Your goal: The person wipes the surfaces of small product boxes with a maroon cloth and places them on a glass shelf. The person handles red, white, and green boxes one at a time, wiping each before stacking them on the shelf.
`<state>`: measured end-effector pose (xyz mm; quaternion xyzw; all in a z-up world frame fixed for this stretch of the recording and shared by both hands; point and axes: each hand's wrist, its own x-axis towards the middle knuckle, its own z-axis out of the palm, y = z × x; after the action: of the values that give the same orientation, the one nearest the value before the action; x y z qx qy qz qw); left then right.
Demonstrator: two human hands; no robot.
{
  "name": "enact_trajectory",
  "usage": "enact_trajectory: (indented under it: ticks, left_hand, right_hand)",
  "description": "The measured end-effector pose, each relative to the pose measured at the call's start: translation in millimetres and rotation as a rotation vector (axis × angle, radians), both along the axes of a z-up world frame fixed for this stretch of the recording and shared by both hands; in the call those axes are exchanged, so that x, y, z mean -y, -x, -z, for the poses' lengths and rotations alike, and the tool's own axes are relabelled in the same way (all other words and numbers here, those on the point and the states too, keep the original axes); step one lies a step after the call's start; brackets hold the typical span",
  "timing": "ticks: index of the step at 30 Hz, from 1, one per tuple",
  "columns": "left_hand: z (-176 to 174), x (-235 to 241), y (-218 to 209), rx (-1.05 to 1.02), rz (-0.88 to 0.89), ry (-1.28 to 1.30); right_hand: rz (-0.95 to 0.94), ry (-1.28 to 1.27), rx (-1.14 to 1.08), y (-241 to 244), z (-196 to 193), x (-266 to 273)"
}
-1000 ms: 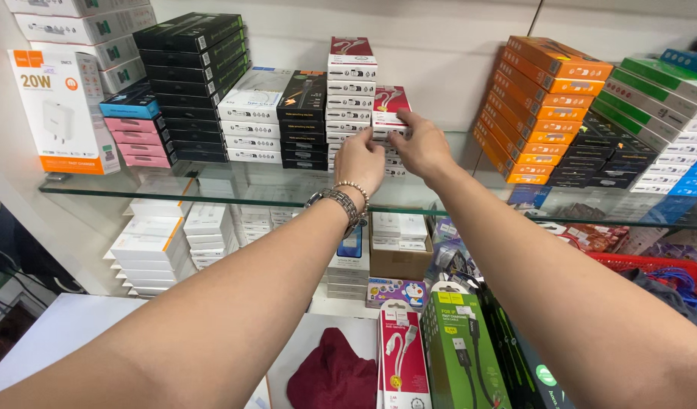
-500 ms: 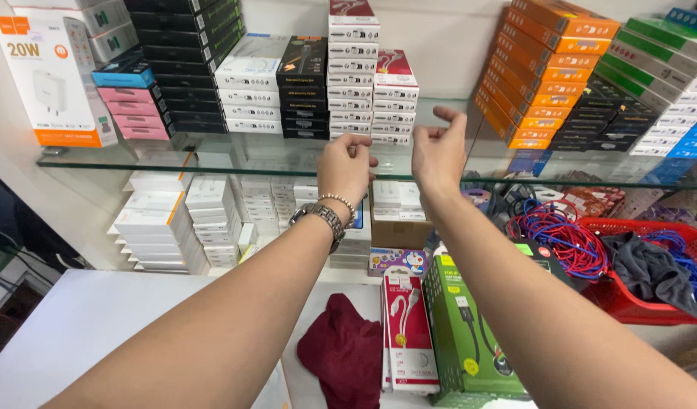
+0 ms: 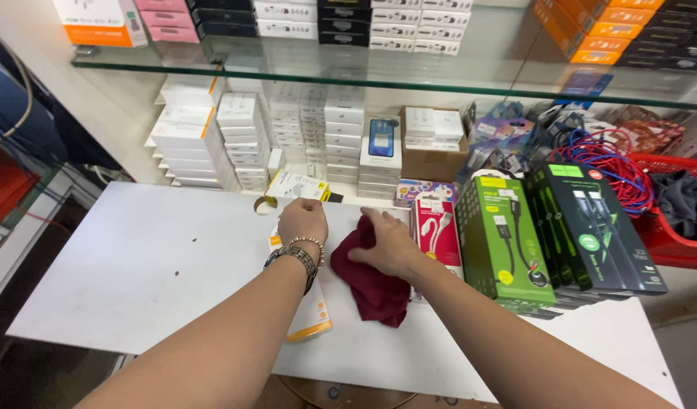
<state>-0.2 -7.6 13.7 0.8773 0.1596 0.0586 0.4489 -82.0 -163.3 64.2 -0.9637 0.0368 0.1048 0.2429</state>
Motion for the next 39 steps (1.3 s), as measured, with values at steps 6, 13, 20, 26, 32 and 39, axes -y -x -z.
enact_trajectory:
  ticks: [6,13,20,26,32,39]
  left_hand:
    - [17.9,-22.1,9.5,-0.092,0.051,0.056]
    - [-3.5,44.0,19.1,-0.136,0.066,0.162]
    - [5.6,140.3,48.4,-0.439,0.632,-0.193]
    - [29.5,125.4,53.7,-0.517,0.61,0.083]
    - [33.2,81.9,35.4,-0.61,0.431,0.906]
    - [-25.6,63.7,29.8,-0.542,0.214,0.998]
  right_hand:
    - [-0.117,0.16,-0.128,25.2,-1.4,-21.1]
    - [0.206,-0.149,0.371,22.6,-32.6,29.4]
    - [0.245,-0.229,0.685,50.0,-83.4,82.3]
    - [0.231,-0.466,0.678,60.7,-97.2,112.1]
    - [0.232,-0.639,0.529,57.8,-88.0,98.5]
    - [0.089,-0.286,0.619,43.2,-27.2,25.0]
